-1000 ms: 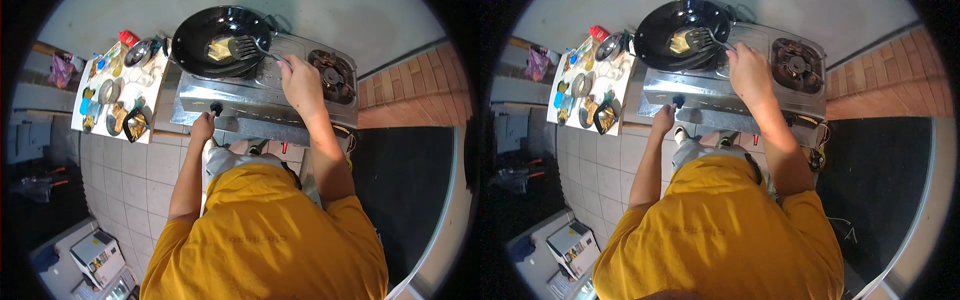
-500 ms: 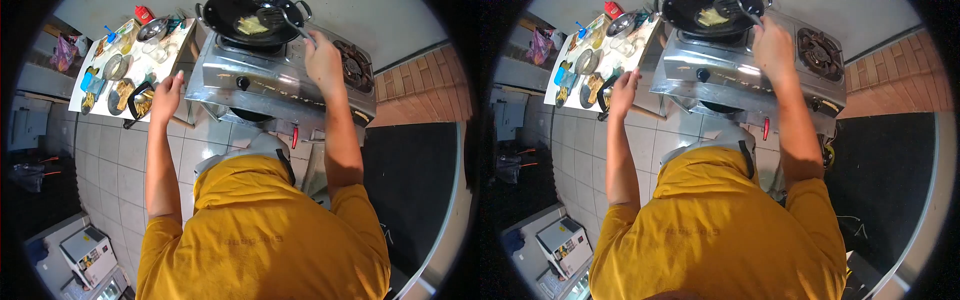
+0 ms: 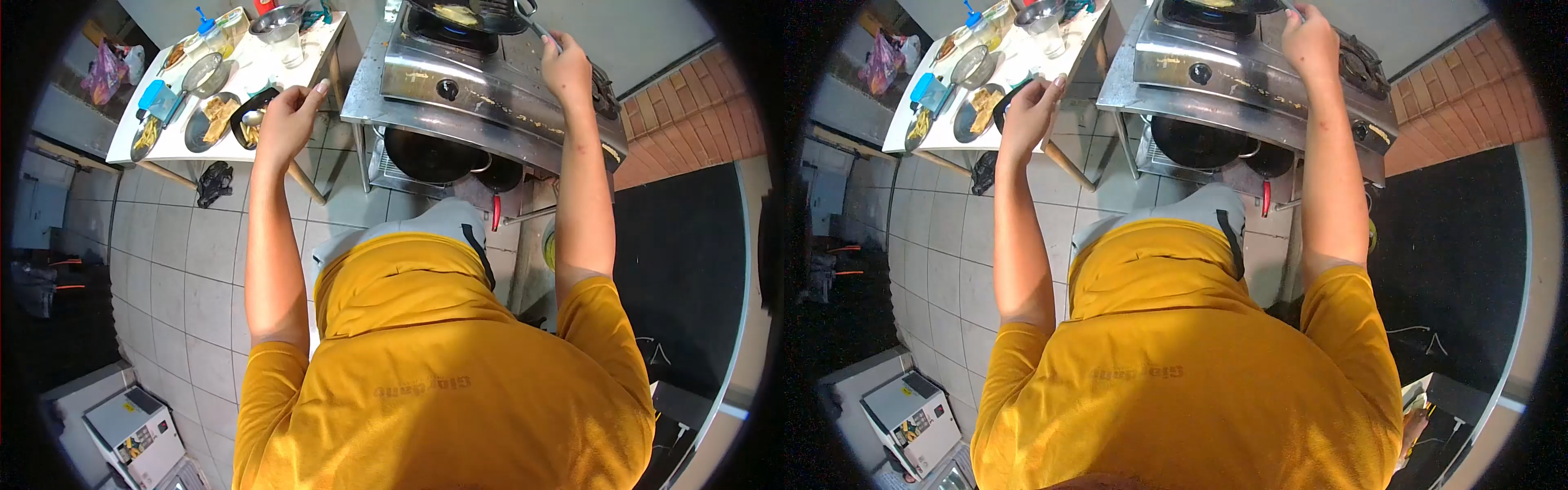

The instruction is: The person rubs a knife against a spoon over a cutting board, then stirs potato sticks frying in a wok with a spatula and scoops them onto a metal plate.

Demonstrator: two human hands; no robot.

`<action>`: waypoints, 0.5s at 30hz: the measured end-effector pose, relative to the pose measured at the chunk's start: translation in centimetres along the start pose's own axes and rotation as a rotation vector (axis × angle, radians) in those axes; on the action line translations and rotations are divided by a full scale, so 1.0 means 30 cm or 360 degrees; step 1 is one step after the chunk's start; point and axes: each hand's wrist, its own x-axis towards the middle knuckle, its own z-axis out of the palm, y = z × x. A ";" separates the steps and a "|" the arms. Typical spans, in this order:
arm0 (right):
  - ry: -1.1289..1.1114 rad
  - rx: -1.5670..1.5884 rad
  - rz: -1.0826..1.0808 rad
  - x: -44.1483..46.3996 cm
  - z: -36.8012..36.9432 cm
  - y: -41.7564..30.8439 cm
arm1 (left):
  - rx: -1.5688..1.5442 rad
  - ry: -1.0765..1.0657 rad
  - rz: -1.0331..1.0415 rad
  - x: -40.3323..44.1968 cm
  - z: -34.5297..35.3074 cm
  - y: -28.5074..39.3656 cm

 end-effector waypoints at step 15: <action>-0.0007 0.0686 0.0352 0.016 -0.088 0.093 | -0.0187 -0.0115 -0.0365 0.120 0.219 0.152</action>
